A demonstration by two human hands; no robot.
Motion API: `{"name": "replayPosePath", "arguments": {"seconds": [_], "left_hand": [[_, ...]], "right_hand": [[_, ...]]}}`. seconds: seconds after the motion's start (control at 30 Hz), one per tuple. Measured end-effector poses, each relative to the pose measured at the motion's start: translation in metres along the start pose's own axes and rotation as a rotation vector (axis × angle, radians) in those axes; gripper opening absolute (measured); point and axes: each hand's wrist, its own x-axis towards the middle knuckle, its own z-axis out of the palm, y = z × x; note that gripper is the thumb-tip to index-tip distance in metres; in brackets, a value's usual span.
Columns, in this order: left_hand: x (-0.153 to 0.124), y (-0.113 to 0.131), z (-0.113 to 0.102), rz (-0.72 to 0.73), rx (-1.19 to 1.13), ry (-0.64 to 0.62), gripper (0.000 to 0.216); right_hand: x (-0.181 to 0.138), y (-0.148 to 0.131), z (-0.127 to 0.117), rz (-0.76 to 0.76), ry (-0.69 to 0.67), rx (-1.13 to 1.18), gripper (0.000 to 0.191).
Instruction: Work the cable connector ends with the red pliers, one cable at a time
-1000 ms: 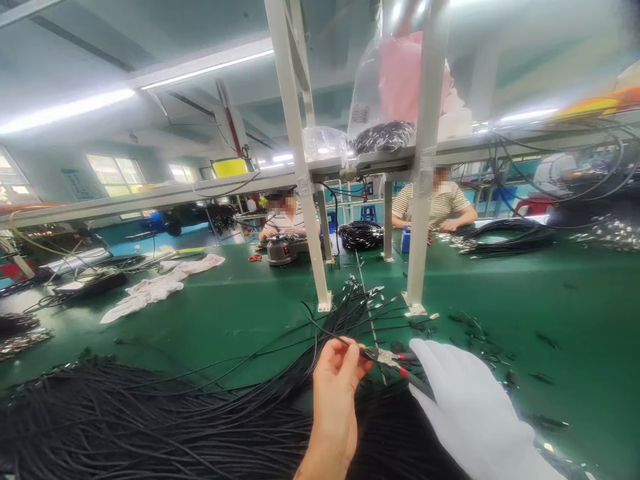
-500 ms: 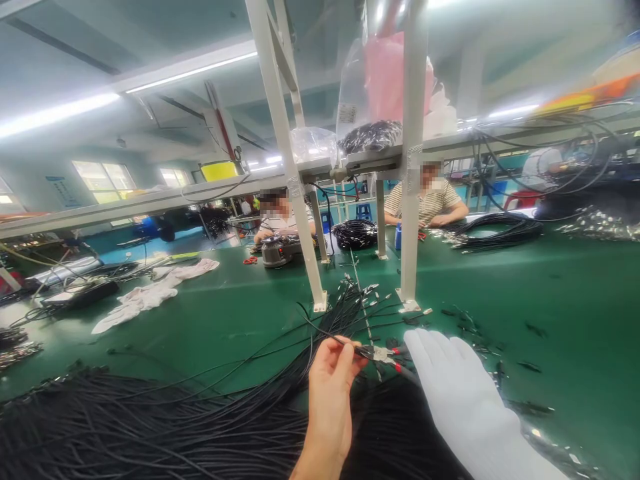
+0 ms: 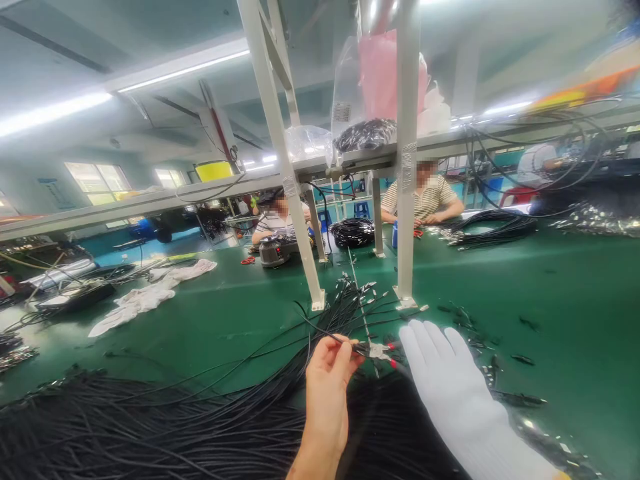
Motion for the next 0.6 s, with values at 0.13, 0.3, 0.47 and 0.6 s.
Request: {"name": "replayPosePath", "arguments": {"seconds": [0.13,0.3,0.47,0.6], "left_hand": [[0.0010,-0.0005,-0.0007,0.007,0.006,-0.001,0.035],[0.0018,0.0003,-0.0011,0.014,0.004,-0.006,0.033],[0.0006,0.0033,0.0001,0.016,0.020,-0.008,0.032],[-0.0002,0.0044,0.0004,0.024,0.034,-0.013,0.031]], "right_hand": [[0.0008,0.0060,-0.0054,-0.091,-0.081,-0.042,0.045],[0.0033,0.0067,-0.0098,-0.078,-0.078,-0.029,0.037],[0.0047,0.0034,-0.0094,-0.039,0.001,0.032,0.033],[0.0012,-0.0002,-0.0051,0.018,-0.002,0.113,0.026]]}}
